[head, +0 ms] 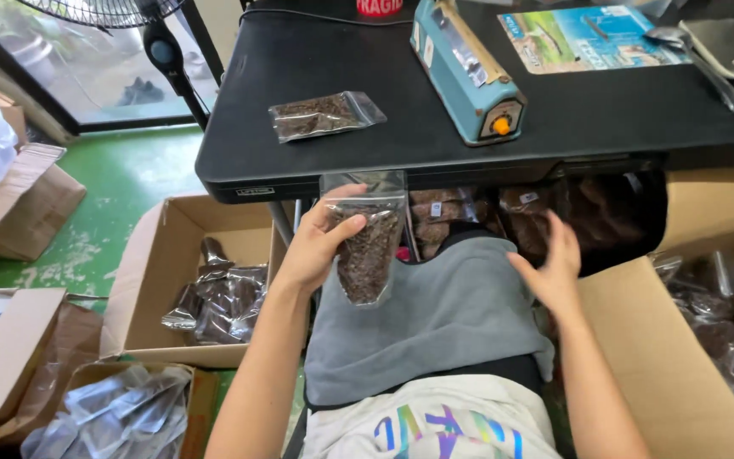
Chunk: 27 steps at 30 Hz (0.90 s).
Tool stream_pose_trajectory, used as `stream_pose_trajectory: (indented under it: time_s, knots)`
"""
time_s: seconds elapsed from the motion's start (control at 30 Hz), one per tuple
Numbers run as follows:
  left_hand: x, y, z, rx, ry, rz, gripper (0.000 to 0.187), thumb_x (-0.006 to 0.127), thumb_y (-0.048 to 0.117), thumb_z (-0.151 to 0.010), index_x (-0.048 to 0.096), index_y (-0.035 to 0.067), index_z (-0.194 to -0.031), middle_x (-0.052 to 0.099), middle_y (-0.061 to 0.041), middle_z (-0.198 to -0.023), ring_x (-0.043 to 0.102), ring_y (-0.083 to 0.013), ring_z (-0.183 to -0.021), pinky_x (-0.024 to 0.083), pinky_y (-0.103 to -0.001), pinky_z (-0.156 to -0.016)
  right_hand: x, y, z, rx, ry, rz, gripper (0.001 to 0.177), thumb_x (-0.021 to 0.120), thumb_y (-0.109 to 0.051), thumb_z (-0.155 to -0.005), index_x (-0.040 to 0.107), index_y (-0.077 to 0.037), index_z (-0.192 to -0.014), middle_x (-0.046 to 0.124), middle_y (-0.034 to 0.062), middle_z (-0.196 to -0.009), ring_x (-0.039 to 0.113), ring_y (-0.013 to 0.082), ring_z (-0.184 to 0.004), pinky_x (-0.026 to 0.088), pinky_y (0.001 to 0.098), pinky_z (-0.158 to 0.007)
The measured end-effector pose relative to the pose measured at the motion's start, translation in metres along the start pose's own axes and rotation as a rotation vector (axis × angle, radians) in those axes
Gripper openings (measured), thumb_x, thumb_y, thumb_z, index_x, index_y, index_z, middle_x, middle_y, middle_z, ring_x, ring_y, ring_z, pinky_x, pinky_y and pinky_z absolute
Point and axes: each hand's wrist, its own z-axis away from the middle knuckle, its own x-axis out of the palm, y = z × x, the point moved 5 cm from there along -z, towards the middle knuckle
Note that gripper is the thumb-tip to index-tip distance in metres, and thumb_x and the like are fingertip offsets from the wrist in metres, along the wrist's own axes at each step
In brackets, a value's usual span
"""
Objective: Sealing small plastic bags filled with granular material using a manual heat sealer
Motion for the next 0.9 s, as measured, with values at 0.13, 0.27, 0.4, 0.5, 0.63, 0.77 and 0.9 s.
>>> stream_pose_trajectory:
  time_s: [0.13, 0.27, 0.4, 0.5, 0.63, 0.77, 0.9]
  knots:
    - [-0.004, -0.015, 0.003, -0.059, -0.010, 0.045, 0.053, 0.078, 0.006, -0.085, 0.065, 0.008, -0.137, 0.070, -0.007, -0.117, 0.065, -0.0157, -0.104, 0.058, -0.034, -0.092, 0.022, 0.035, 0.070, 0.700, -0.386, -0.281, 0.100, 0.061, -0.058, -0.093, 0.018, 0.001, -0.162, 0.031, 0.0402, -0.156, 0.036, 0.0562, -0.142, 0.033, 0.0684, -0.114]
    - [-0.008, -0.052, 0.025, -0.088, -0.032, 0.057, 0.060, 0.085, 0.004, -0.078, 0.065, 0.010, -0.135, 0.073, -0.007, -0.111, 0.067, -0.0129, -0.103, 0.056, -0.032, -0.095, 0.018, -0.003, 0.101, 1.190, -0.532, -0.515, 0.105, 0.059, -0.076, -0.086, 0.034, -0.005, -0.160, 0.032, 0.0270, -0.162, 0.031, 0.0434, -0.149, 0.026, 0.0612, -0.120]
    - [-0.002, -0.044, 0.047, -0.116, -0.025, 0.023, 0.056, 0.084, 0.003, -0.080, 0.066, 0.010, -0.133, 0.074, -0.009, -0.117, 0.068, -0.0132, -0.107, 0.056, -0.031, -0.098, 0.019, -0.004, 0.098, 1.242, -0.494, -0.486, 0.113, 0.051, -0.084, -0.085, 0.019, -0.009, -0.164, 0.020, 0.0247, -0.167, 0.020, 0.0407, -0.154, 0.013, 0.0619, -0.124]
    - [0.012, -0.017, 0.050, -0.137, -0.025, -0.020, 0.039, 0.085, 0.008, -0.082, 0.075, 0.007, -0.119, 0.078, -0.009, -0.108, 0.070, -0.0112, -0.100, 0.058, -0.030, -0.093, 0.059, 0.093, 0.161, 1.254, -0.560, -0.410, 0.099, 0.065, -0.066, -0.088, 0.041, 0.002, -0.156, 0.035, 0.0287, -0.161, 0.026, 0.0410, -0.153, 0.022, 0.0585, -0.124]
    - [0.036, 0.034, 0.062, -0.137, -0.098, -0.149, 0.021, 0.076, 0.015, -0.087, 0.076, 0.008, -0.107, 0.074, -0.006, -0.113, 0.070, -0.0184, -0.108, 0.059, -0.033, -0.093, 0.112, 0.257, 0.186, 1.215, -0.457, -0.422, 0.048, 0.066, -0.012, -0.089, 0.065, 0.012, -0.130, 0.072, 0.0341, -0.109, 0.068, 0.0393, -0.094, 0.049, 0.0460, -0.071]
    - [0.045, 0.052, 0.066, 0.013, -0.139, -0.216, 0.019, 0.074, 0.014, -0.091, 0.073, 0.009, -0.109, 0.073, -0.004, -0.113, 0.068, -0.0150, -0.109, 0.055, -0.029, -0.096, 0.073, 0.220, 0.133, 1.012, -0.314, -0.422, 0.032, 0.071, -0.009, -0.086, 0.075, 0.005, -0.115, 0.074, 0.0258, -0.105, 0.068, 0.0342, -0.092, 0.054, 0.0488, -0.075]
    - [0.050, 0.059, 0.065, 0.030, -0.146, -0.232, 0.019, 0.074, 0.014, -0.091, 0.073, 0.010, -0.110, 0.072, -0.004, -0.114, 0.067, -0.0149, -0.110, 0.054, -0.028, -0.098, 0.002, 0.140, 0.054, 1.035, 0.037, -1.053, 0.020, 0.068, -0.037, -0.094, 0.070, -0.026, -0.111, 0.075, -0.0059, -0.108, 0.070, 0.0078, -0.092, 0.059, 0.0273, -0.085]
